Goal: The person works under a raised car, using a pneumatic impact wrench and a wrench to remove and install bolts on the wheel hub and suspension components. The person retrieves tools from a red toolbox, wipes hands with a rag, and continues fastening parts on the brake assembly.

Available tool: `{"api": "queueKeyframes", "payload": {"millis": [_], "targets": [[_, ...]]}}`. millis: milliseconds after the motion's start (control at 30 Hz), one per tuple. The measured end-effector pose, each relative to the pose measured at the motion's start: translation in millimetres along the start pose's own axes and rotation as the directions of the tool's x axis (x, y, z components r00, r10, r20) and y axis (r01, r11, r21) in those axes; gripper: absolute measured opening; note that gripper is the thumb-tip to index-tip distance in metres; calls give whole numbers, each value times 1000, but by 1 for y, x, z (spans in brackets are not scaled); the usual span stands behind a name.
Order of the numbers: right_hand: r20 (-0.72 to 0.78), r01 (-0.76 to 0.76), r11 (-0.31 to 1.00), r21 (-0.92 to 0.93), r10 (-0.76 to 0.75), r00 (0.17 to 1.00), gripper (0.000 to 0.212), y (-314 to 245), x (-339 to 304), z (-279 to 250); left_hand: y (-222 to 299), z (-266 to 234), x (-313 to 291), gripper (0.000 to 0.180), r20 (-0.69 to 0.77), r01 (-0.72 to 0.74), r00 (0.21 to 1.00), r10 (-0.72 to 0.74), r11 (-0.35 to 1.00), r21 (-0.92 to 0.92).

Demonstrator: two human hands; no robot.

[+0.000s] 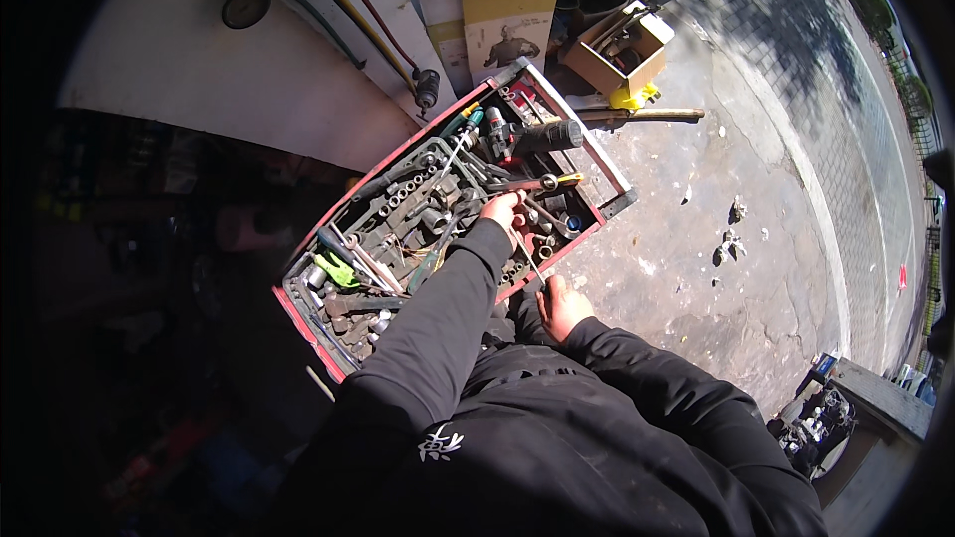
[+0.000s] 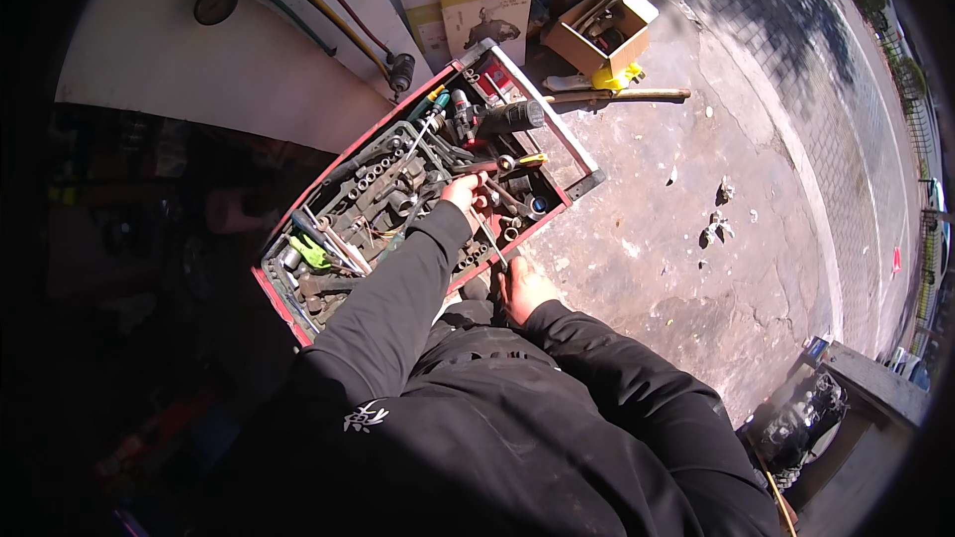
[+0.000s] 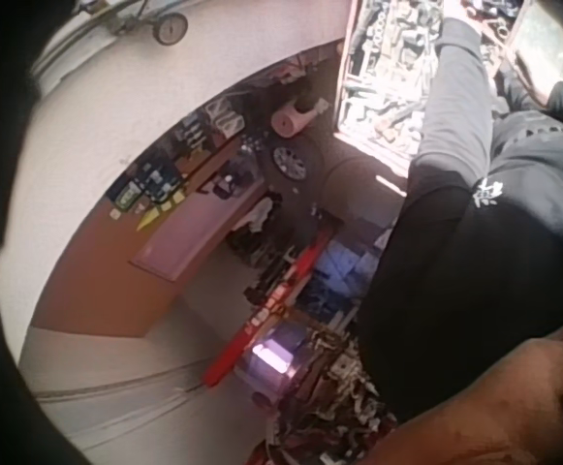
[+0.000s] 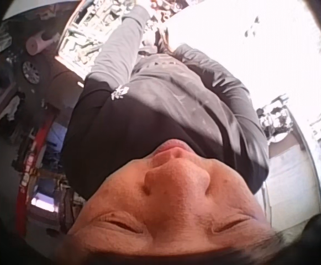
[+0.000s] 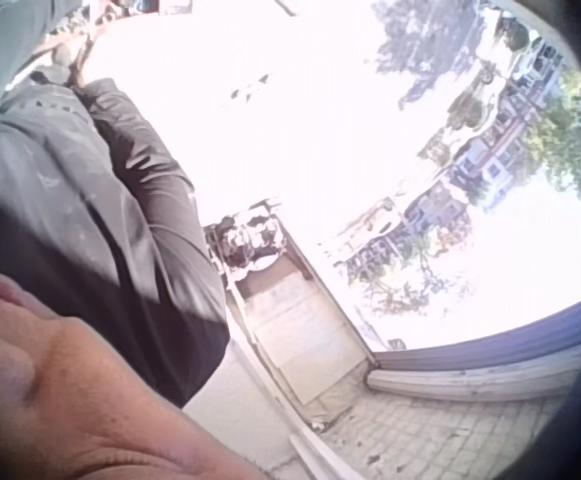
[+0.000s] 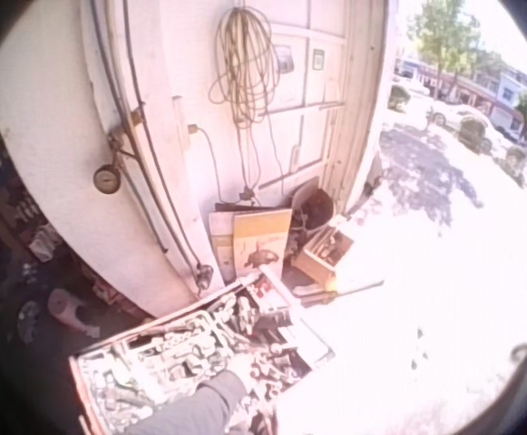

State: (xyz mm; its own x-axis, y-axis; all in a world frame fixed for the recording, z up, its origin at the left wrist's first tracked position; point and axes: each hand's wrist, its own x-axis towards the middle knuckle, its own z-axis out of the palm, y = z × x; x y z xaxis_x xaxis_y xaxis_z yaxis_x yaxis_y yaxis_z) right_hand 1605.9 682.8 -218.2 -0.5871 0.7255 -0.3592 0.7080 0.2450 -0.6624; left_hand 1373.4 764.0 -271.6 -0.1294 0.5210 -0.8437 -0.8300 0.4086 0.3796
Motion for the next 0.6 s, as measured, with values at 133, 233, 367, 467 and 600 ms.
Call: {"api": "queueKeyframes", "payload": {"millis": [133,233,367,467,600], "targets": [[134,28,1000,-13,-26,991,31,10,-27,-37,-2,-14,-4,6,-45,23,999,-20,997,70],[129,76,995,68,-84,988,35,17,-50,-71,1,-17,-17,18,-11,-21,1000,24,977,211],[92,84,993,79,-91,992,35,15,-58,-105,9,-9,-55,38,-23,-15,999,22,963,269],[66,58,995,82,-63,996,35,7,-46,-116,9,-4,-100,37,43,76,995,-85,980,183],[-72,167,984,63,-162,984,36,-8,-8,-114,9,-13,-160,28,200,110,969,-142,980,165]]}}
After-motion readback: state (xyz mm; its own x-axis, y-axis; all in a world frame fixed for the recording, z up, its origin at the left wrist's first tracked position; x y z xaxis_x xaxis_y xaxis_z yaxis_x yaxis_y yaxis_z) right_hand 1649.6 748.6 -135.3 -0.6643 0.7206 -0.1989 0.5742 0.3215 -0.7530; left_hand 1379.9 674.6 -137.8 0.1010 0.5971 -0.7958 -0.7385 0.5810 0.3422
